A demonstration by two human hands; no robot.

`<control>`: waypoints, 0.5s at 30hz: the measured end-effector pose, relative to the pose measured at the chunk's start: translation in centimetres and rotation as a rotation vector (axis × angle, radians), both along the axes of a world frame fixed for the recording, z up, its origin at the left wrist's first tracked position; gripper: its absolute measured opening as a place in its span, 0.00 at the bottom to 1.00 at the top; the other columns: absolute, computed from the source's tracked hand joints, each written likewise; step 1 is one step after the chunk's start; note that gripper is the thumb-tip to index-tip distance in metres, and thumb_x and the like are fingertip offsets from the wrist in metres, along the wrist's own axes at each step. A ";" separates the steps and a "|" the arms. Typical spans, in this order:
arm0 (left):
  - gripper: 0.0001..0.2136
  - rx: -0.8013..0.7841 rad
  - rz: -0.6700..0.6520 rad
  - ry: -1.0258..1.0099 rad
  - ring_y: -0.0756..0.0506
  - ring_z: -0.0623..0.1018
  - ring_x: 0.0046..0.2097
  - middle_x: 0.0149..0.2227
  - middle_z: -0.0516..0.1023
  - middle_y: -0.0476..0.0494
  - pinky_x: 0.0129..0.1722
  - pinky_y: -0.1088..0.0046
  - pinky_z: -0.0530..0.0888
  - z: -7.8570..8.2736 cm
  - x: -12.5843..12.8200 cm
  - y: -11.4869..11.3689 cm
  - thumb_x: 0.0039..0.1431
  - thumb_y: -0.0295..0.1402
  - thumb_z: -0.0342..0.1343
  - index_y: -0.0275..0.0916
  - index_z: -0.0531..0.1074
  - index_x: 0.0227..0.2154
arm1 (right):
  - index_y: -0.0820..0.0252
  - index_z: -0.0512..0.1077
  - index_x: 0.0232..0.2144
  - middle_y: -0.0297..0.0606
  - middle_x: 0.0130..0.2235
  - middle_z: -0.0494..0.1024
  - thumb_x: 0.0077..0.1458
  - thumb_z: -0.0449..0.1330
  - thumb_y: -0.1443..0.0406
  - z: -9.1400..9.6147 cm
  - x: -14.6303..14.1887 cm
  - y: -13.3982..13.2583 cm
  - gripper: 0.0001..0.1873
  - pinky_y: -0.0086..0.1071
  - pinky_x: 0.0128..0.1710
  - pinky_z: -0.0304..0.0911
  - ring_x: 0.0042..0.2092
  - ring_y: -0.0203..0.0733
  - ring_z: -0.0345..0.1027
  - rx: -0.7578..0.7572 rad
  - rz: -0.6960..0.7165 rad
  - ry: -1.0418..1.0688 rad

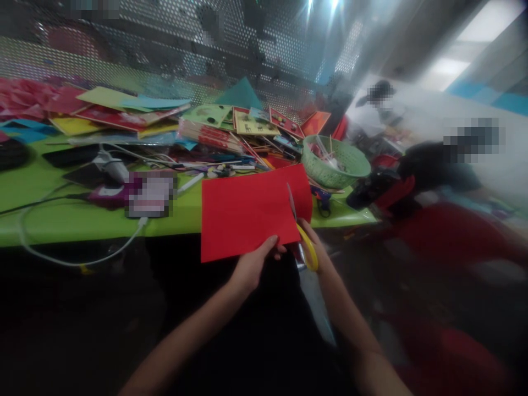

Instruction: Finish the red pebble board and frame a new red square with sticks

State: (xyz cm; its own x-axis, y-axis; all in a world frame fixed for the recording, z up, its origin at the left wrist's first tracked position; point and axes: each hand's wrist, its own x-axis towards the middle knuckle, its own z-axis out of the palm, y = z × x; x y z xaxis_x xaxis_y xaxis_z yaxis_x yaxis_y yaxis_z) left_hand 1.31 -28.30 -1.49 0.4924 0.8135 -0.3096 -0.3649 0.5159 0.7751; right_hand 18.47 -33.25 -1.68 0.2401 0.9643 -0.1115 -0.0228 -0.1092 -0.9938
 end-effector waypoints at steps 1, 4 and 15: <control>0.13 0.000 -0.010 0.015 0.49 0.75 0.29 0.28 0.81 0.43 0.39 0.70 0.73 -0.1 0.0 -0.1 0.51 0.43 0.68 0.36 0.80 0.26 | 0.49 0.68 0.53 0.38 0.40 0.77 0.44 0.68 0.45 -0.1 0.0 0.0 0.36 0.32 0.23 0.58 0.29 0.40 0.66 0.032 -0.016 0.000; 0.13 0.007 -0.023 0.045 0.49 0.74 0.29 0.28 0.81 0.43 0.40 0.69 0.73 -0.1 0.1 -0.3 0.52 0.43 0.66 0.37 0.80 0.23 | 0.50 0.69 0.49 0.35 0.38 0.76 0.46 0.67 0.46 -0.3 0.0 0.0 0.31 0.30 0.22 0.55 0.26 0.36 0.63 0.092 -0.038 -0.012; 0.13 0.051 -0.020 0.018 0.48 0.75 0.30 0.28 0.81 0.44 0.40 0.69 0.73 -1.0 0.5 -0.6 0.53 0.44 0.67 0.38 0.81 0.25 | 0.50 0.71 0.48 0.38 0.40 0.76 0.47 0.66 0.45 -0.2 -0.3 -0.2 0.30 0.29 0.21 0.55 0.26 0.35 0.63 0.118 -0.058 -0.012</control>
State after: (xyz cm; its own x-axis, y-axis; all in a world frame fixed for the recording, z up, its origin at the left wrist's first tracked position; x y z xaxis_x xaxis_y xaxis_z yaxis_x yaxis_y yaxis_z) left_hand 1.86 -28.93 -2.46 0.5030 0.8188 -0.2767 -0.3406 0.4820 0.8072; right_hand 18.15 -33.43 -1.85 0.2969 0.9549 0.0047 -0.0142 0.0093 -0.9999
